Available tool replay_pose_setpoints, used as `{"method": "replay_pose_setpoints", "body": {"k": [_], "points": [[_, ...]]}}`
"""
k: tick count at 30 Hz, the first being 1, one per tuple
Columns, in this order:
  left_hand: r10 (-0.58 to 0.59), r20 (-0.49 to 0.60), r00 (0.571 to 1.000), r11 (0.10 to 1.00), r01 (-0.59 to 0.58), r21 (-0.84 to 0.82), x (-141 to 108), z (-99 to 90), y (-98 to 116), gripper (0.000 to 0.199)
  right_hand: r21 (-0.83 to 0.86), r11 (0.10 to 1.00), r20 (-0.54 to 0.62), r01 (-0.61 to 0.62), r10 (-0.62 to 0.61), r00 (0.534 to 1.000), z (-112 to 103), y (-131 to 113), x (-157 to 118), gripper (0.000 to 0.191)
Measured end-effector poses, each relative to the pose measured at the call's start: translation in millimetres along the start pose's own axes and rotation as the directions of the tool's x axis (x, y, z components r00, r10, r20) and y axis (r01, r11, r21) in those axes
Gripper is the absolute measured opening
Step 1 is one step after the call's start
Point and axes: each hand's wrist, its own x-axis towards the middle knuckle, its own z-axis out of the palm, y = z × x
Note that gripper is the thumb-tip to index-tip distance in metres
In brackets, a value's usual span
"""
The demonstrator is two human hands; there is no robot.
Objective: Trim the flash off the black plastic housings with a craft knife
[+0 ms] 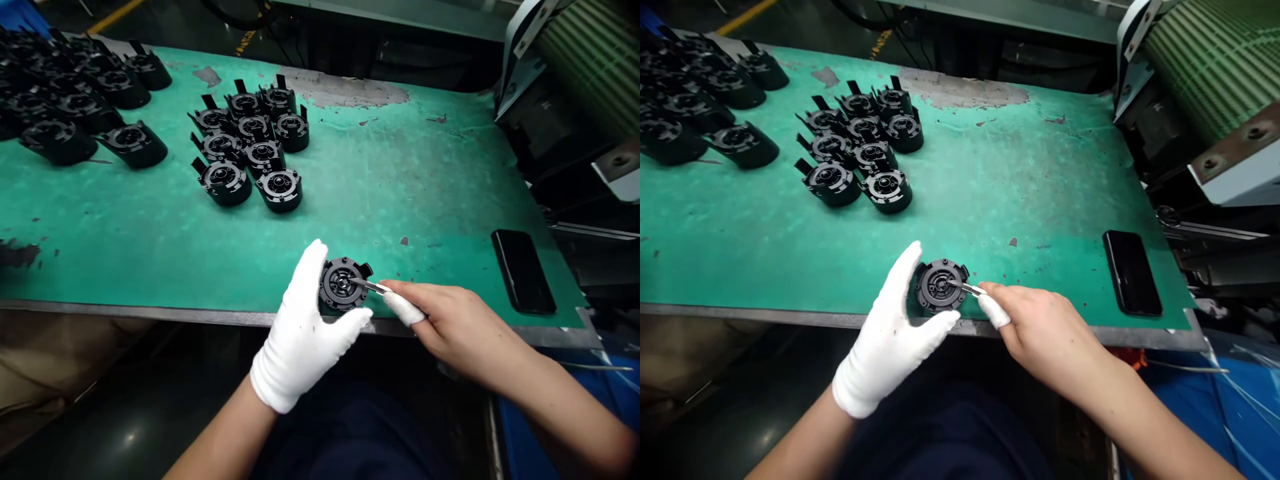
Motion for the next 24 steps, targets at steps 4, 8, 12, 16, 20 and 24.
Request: {"method": "replay_pose_setpoints", "body": {"k": [4, 8, 12, 16, 20, 24], "points": [[-0.035, 0.060, 0.998, 0.999, 0.035, -0.008, 8.7, 2.5, -5.4, 0.087, 0.043, 0.999, 0.047, -0.014, 0.012, 0.999, 1.4, -4.1, 0.1, 0.043], [-0.061, 0.055, 0.997, 0.997, 0.064, -0.038, 9.0, 3.5, -4.7, 0.082, 0.121, 0.992, 0.082, -0.032, 0.022, 0.996, 5.7, -10.8, -5.3, 0.042], [-0.077, 0.005, 0.997, 0.997, 0.077, -0.023, 7.9, 5.2, -2.5, 0.080, 0.179, 0.983, 0.119, -0.039, 0.017, 0.993, 15.0, -19.5, -13.1, 0.047], [-0.060, -0.055, 0.997, 0.998, 0.062, 0.023, 5.8, 8.0, -0.9, 0.078, 0.282, 0.959, 0.065, -0.031, 0.014, 0.998, 12.8, -20.6, -14.2, 0.043], [-0.037, -0.117, 0.992, 0.998, 0.043, 0.048, 3.7, 10.6, -0.5, 0.078, 0.307, 0.952, -0.065, -0.023, 0.045, 0.997, 6.6, -14.3, -11.8, 0.038], [-0.060, -0.131, 0.990, 0.997, 0.064, 0.033, 3.0, 13.1, -0.6, 0.078, 0.210, 0.976, -0.044, -0.053, 0.064, 0.997, 13.7, -14.2, -11.4, 0.041]]}}
